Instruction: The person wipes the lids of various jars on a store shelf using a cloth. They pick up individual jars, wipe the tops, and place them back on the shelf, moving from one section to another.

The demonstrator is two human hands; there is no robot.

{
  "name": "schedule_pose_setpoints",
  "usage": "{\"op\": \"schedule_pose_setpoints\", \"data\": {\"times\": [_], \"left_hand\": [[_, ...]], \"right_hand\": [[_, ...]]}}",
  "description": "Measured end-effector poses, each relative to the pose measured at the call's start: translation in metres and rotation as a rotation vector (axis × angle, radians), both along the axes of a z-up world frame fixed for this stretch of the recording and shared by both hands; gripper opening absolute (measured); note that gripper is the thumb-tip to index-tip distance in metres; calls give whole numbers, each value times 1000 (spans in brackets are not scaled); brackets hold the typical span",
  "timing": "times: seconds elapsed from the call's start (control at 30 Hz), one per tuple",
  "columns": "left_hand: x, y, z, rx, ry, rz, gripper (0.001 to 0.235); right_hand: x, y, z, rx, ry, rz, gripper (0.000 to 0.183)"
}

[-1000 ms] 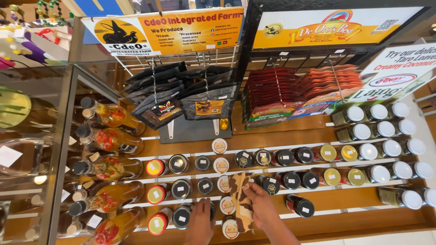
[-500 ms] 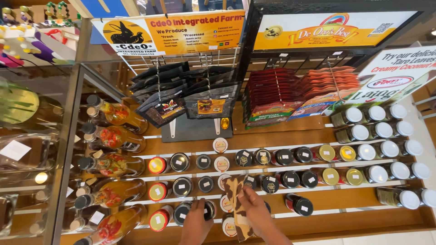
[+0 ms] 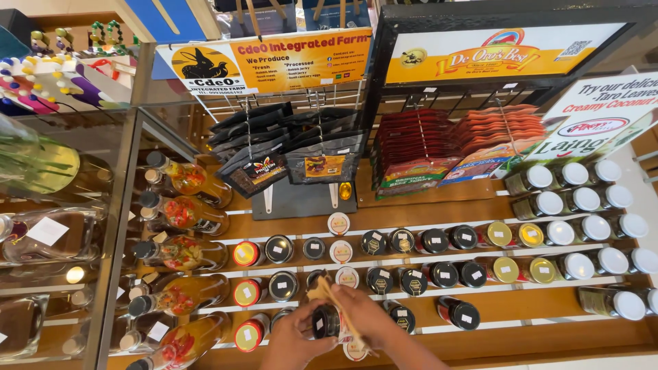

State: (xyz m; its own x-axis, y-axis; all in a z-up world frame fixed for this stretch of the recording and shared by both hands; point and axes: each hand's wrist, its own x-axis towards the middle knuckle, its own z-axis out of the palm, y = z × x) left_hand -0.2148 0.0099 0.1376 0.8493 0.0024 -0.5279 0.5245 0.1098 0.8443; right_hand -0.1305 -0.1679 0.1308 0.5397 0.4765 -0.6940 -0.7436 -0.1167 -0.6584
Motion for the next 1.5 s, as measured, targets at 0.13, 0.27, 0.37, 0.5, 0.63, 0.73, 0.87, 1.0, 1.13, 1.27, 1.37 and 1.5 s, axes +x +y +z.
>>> {"op": "schedule_pose_setpoints", "data": {"times": [0.13,0.27,0.37,0.5,0.63,0.73,0.87,1.0,1.13,1.27,1.37,1.5], "left_hand": [[3,-7,13,3,-1,51,83],[15,-9,44,272,-107,64,80],[23,0,47,503,-180,19,77],[25,8,49,652,-169,-39,75],[25,-1,38,726,-73,-100,73],[12,-11,0,778,-6,-211,71],[-6,-22,-64,902,-63,-393,75],[-18,-28,-113,1083,-122,-599,78],[-20,-33,-119,1234,-157,-690,78],[-18,-33,-120,1248,-58,-718,76],[-20,-33,-128,1243,-60,-729,77],[-16,-34,-121,1199,-45,-748,79]], "right_hand": [[3,-11,3,-17,272,-175,48],[-15,-12,-5,-54,411,-312,53],[-19,-14,-26,38,379,-370,42],[0,-21,-2,-38,408,-437,32],[24,-35,1,33,351,-553,32],[29,-44,-5,142,286,-577,34],[27,-46,-5,171,250,-599,34],[20,-47,-10,138,259,-598,32],[15,-48,-6,108,284,-597,35],[15,-47,-4,61,302,-627,34],[13,-46,-2,40,315,-619,36],[15,-44,4,17,353,-624,37]]}}
